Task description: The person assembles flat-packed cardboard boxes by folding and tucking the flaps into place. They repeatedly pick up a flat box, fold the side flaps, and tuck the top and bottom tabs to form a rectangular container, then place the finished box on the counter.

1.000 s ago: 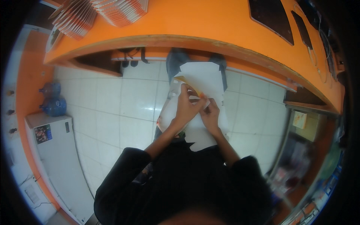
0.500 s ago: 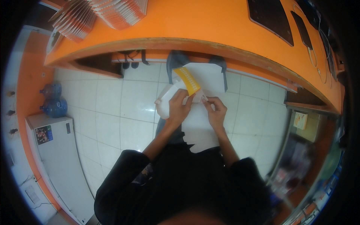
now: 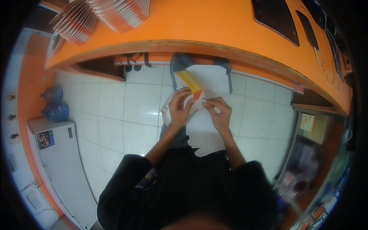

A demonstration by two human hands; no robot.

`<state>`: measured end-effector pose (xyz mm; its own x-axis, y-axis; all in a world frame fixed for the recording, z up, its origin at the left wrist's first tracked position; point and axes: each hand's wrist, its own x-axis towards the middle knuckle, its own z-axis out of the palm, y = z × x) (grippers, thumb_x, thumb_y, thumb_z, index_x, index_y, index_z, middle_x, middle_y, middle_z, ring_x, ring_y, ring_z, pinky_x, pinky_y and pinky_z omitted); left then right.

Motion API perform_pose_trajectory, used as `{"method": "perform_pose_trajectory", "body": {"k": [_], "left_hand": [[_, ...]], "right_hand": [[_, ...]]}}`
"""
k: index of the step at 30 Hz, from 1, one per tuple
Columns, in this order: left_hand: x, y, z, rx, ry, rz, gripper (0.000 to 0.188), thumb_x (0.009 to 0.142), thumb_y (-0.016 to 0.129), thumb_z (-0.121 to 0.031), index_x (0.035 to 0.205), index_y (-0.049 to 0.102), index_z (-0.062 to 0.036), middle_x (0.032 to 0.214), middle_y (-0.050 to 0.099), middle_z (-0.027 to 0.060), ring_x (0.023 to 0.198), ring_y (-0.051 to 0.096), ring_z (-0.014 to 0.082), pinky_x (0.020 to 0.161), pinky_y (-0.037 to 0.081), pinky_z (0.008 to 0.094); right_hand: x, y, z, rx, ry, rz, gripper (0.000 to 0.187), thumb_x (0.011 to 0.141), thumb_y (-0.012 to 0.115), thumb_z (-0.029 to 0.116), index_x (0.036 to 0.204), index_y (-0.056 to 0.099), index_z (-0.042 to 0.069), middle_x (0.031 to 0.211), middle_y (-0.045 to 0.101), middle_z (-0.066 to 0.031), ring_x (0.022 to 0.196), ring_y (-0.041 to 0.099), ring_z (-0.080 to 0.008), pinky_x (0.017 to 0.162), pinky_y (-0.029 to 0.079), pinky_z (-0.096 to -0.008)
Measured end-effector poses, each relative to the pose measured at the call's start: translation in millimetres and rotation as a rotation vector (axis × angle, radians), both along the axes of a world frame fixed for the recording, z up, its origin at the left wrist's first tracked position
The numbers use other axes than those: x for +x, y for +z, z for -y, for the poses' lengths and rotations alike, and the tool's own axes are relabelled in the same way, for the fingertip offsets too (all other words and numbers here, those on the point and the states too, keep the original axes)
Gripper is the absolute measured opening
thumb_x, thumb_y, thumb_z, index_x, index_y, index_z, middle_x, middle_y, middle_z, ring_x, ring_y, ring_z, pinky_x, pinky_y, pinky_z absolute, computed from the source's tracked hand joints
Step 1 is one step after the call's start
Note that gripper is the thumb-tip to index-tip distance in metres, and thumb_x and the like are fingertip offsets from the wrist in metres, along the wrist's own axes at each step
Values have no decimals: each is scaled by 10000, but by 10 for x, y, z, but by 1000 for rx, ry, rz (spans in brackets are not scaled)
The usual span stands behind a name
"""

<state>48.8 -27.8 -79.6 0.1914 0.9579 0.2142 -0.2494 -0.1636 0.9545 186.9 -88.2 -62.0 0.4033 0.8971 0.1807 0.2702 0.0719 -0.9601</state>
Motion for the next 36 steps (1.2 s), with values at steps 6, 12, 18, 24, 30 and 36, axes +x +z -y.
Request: {"method": "perform_pose_trajectory", "body": {"k": [6, 12, 18, 24, 30, 36], "left_hand": [[-76, -90, 15, -153, -186, 34, 198, 845, 647, 57, 1037, 602, 34, 1059, 628, 108, 973, 613, 161, 880, 487, 281], [-116, -117, 6, -251, -175, -15, 199, 846, 652, 38, 1044, 639, 27, 1060, 659, 123, 985, 640, 187, 885, 494, 272], [-126, -140, 13, -216, -165, -1, 201, 846, 660, 13, 1047, 651, 9, 1054, 652, 101, 985, 627, 179, 850, 496, 258], [-102, -123, 37, -129, -255, -36, 155, 855, 648, 23, 1009, 633, 23, 1073, 601, 111, 984, 585, 170, 876, 466, 286], [-17, -104, 13, -231, -188, 53, 83, 872, 649, -21, 950, 632, 4, 986, 633, 75, 929, 602, 136, 843, 474, 252], [18, -114, 28, -320, -165, 105, 87, 882, 654, -59, 949, 616, -19, 978, 626, 70, 937, 604, 136, 849, 477, 251]], "right_hand": [[11, 35, -59, -42, 60, -85, 150, 782, 744, 44, 929, 723, 21, 818, 651, -71, 735, 623, -137, 643, 481, -247], [64, 67, -72, -64, 147, -82, 143, 802, 713, 17, 944, 711, 9, 833, 639, -76, 742, 612, -146, 661, 477, -260], [127, 82, -83, -104, 242, -63, 134, 796, 714, 13, 930, 714, 7, 828, 649, -81, 735, 629, -151, 656, 486, -262], [126, 54, -82, -180, 291, -81, 126, 789, 729, 35, 914, 722, 21, 842, 679, -81, 748, 629, -146, 712, 478, -250], [6, -23, -36, -97, 127, -239, 133, 808, 721, 30, 937, 711, -2, 847, 693, -79, 765, 626, -117, 723, 477, -237], [-43, -93, -3, -39, 10, -322, 143, 812, 711, 3, 951, 701, -27, 888, 698, -91, 805, 625, -112, 751, 477, -226]]}}
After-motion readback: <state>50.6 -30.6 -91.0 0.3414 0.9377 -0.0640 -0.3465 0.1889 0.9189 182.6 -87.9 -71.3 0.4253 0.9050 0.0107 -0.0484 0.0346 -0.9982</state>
